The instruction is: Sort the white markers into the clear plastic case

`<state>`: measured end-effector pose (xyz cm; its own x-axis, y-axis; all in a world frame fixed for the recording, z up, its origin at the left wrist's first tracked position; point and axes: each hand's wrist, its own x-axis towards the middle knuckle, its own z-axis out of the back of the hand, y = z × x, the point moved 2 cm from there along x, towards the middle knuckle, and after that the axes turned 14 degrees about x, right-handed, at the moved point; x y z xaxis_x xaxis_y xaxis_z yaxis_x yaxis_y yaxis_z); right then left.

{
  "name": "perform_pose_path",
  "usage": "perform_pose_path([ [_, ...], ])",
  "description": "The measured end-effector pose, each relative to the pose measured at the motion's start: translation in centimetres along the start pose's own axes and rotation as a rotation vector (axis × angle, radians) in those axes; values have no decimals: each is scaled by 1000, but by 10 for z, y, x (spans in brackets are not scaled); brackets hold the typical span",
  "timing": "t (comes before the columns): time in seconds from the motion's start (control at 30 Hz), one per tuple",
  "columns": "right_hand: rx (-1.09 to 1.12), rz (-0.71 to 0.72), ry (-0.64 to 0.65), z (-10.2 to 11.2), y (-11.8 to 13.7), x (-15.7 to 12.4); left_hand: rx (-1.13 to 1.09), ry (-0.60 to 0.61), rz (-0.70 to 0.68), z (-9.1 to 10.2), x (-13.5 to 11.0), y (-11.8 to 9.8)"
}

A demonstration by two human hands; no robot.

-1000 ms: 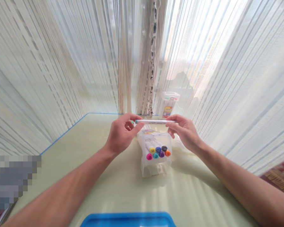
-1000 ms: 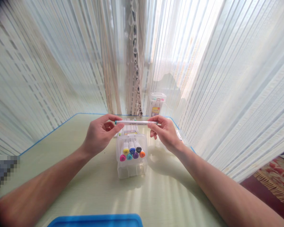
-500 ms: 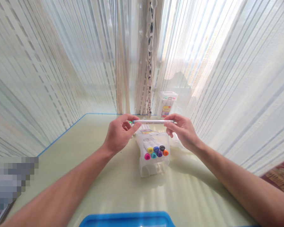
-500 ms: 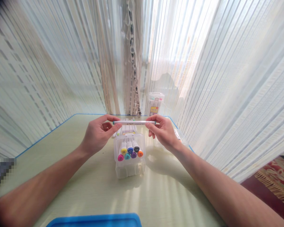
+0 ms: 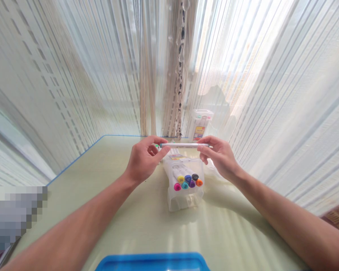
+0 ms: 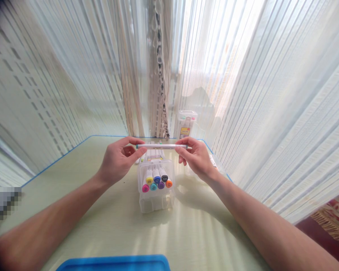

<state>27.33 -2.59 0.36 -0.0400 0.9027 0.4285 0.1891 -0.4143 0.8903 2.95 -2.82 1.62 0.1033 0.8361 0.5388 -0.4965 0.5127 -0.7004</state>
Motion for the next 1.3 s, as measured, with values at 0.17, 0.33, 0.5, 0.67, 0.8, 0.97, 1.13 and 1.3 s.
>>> perform_pose_path([
  [0.17, -2, 1, -6, 0, 1, 0, 4, -2, -5, 0, -1, 1],
  [0.33, -14, 3, 0, 1, 0, 0, 5, -2, 3, 0, -1, 2],
  [0.5, -17, 17, 7, 0, 2, -1, 0, 9, 25, 0, -1, 0],
  [0.67, -38, 44, -4, -4, 6, -2, -59, -19, 88, 0, 2, 5],
  [0.8, -50, 77, -9, -9, 9, -4, -56, -25, 117, 0, 4, 13],
  [0.97, -40, 115, -2, -12, 11, -7, -5, 60, 131, -4, 5, 22],
  [1.13, -40, 133, 59, -12, 7, -7, 29, 113, 166, -4, 7, 21],
  [1.3, -24, 151, 79, -12, 6, -6, 8, 128, 195, -3, 7, 17],
])
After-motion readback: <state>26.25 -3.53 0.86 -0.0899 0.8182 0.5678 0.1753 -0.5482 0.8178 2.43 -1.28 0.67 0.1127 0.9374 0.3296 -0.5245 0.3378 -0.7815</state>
